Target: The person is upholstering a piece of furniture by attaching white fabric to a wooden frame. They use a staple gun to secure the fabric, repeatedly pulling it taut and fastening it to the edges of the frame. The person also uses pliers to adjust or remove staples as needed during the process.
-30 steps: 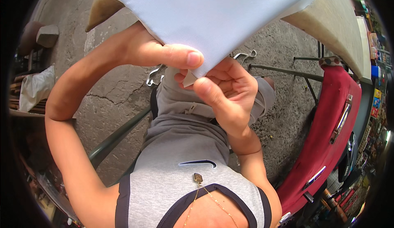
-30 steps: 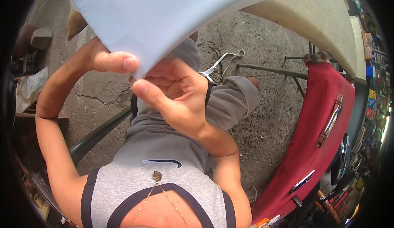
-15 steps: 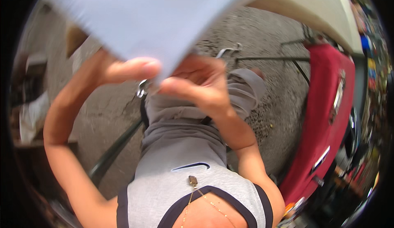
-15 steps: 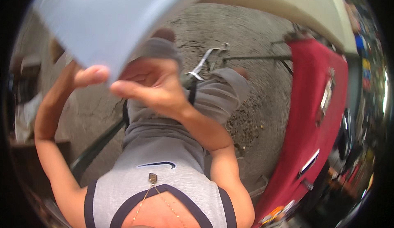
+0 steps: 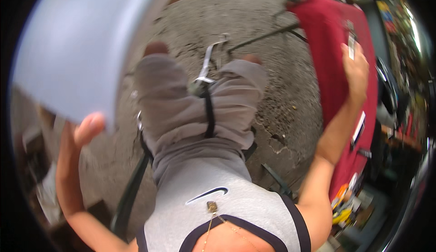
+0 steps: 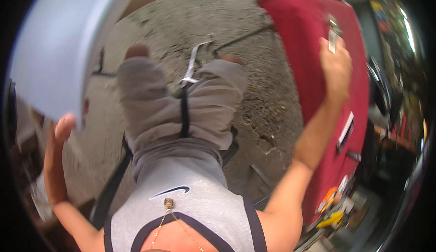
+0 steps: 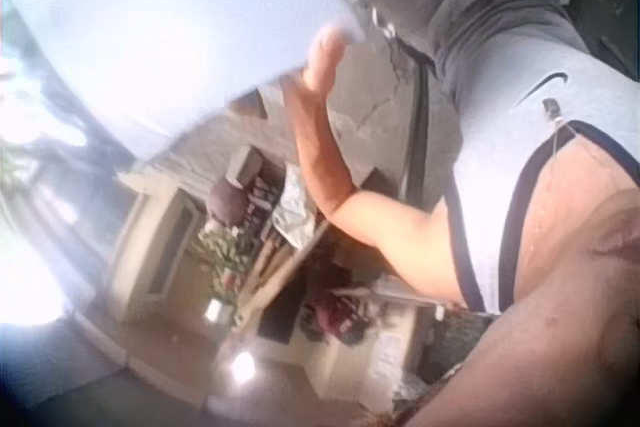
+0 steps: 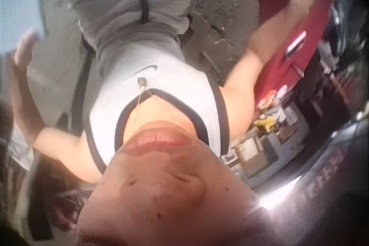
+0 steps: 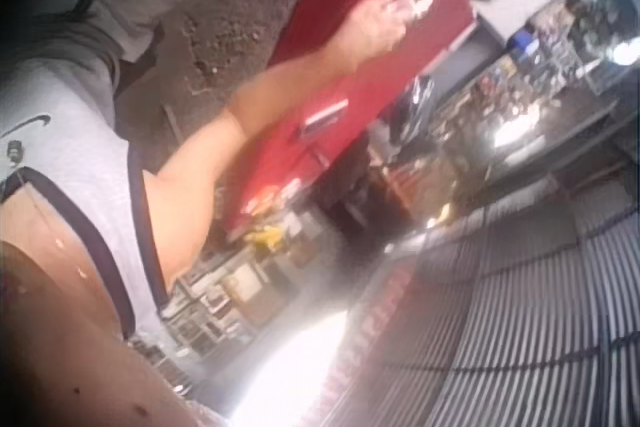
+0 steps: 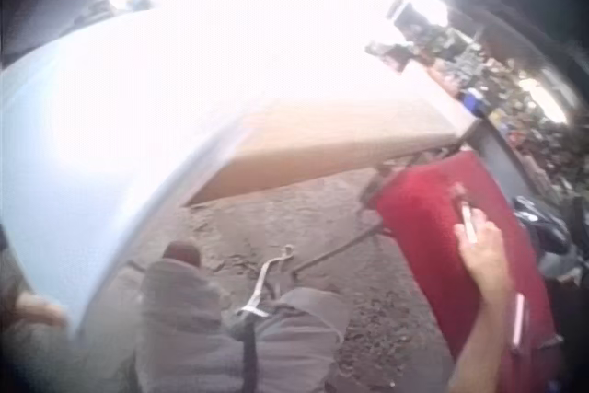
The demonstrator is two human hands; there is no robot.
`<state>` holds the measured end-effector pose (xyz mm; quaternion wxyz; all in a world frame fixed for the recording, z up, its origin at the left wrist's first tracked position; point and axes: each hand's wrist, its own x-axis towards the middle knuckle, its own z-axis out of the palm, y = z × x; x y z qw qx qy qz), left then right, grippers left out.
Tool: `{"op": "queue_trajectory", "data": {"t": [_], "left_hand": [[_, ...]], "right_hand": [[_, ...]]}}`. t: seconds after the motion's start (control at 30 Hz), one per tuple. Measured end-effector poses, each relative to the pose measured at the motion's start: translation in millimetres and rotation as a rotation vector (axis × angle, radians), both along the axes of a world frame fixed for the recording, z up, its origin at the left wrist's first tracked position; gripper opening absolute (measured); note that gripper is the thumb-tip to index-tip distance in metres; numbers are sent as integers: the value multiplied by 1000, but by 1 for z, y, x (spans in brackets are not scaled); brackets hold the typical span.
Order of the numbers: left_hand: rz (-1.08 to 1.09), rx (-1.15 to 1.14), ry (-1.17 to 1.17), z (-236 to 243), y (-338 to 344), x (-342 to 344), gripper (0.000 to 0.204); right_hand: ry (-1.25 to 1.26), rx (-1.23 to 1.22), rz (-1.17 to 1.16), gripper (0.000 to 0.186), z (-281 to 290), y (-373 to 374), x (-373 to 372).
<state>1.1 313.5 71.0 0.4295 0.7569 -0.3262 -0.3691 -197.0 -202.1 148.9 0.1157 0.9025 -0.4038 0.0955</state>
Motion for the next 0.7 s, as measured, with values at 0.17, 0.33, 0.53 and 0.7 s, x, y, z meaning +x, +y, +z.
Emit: {"op": "queue_trajectory", "data": {"t": [0.17, 0.33, 0.53, 0.7], "left_hand": [[80, -47, 30, 31, -7, -1, 54], [185, -195, -102, 27, -13, -12, 54], [203, -219, -129, 27, -14, -15, 53], [186, -230, -156, 26, -13, -14, 52]], "right_hand": [[-96, -20, 208, 49, 4, -77, -7], [-212, 706, -64, 27, 50, -125, -38], [-22, 838, -142, 36, 93, -134, -39], [100, 904, -205, 36, 104, -109, -24]]}}
